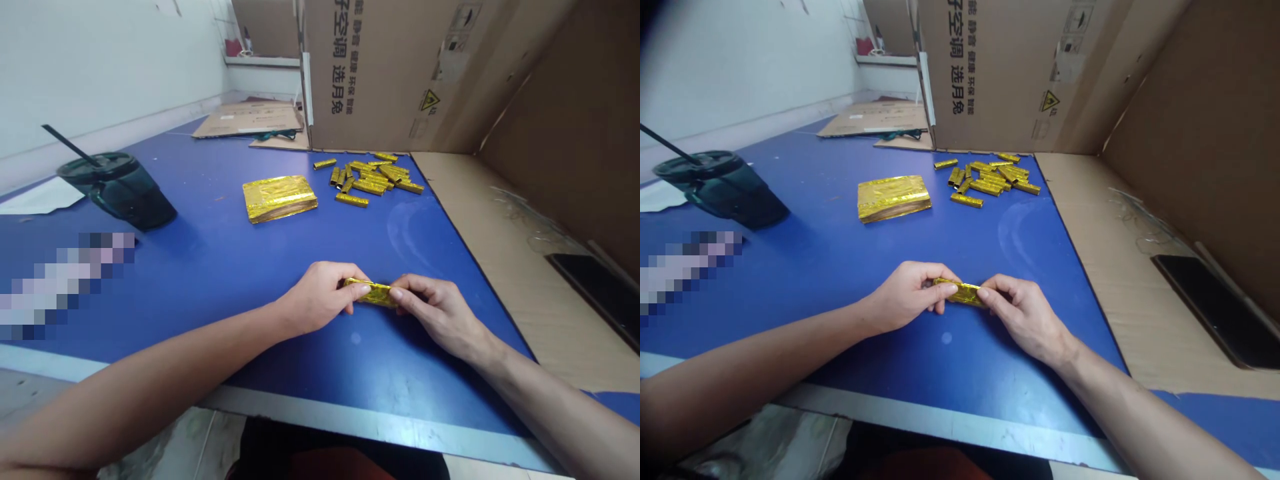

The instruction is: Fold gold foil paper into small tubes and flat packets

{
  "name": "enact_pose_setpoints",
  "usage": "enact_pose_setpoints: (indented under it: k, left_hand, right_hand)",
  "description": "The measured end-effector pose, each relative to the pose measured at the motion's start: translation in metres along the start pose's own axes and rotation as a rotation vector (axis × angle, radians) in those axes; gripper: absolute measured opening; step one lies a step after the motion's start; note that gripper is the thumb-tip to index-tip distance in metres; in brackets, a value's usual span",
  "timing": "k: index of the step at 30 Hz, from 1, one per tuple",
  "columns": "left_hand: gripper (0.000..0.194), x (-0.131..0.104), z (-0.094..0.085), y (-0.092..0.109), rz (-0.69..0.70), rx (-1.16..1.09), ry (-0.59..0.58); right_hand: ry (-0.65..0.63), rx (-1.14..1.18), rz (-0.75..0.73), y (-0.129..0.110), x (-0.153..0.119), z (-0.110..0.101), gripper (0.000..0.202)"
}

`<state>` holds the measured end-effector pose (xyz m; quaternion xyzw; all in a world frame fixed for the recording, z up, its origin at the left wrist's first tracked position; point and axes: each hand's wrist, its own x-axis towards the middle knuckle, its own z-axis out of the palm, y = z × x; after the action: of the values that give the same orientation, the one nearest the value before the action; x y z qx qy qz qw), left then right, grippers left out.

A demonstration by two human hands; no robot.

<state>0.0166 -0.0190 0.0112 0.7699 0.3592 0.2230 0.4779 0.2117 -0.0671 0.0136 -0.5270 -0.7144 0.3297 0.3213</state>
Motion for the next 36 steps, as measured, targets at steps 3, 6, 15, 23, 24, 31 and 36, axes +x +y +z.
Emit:
enact_pose_setpoints:
  k: [3,6,15,23,24,31,36]
  left_hand:
    - [0.019,-0.002,0.002,0.001,0.02,0.004,0.018]
    - [0.018,-0.002,0.005,0.0,0.002,-0.034,0.005]
    - [0.018,-0.003,0.008,0.004,0.064,0.009,0.113]
    - [0.019,-0.002,0.008,0.004,0.147,0.135,0.19]
    - [0.019,-0.003,0.008,0.004,0.163,0.154,0.204]
    - [0.018,-0.008,0.02,0.007,0.327,0.294,0.119]
    - [0.017,-0.008,0.019,0.006,0.394,0.378,0.074]
  right_hand:
    - [-0.069,0.168,0.09,-0.001,0.0,0.001,0.027]
    - [-0.071,0.218,0.157,-0.003,-0.002,0.003,0.03]
    - [-0.14,0.219,0.15,-0.003,-0.007,0.002,0.026]
    - [-0.136,0.287,0.164,-0.003,-0.005,0.0,0.028]
    - [-0.146,0.325,0.186,-0.002,-0.003,-0.001,0.028]
    - [-0.348,0.337,0.249,-0.007,0.001,-0.001,0.031]
    - [-0.415,0.226,0.291,-0.014,0.0,0.003,0.031]
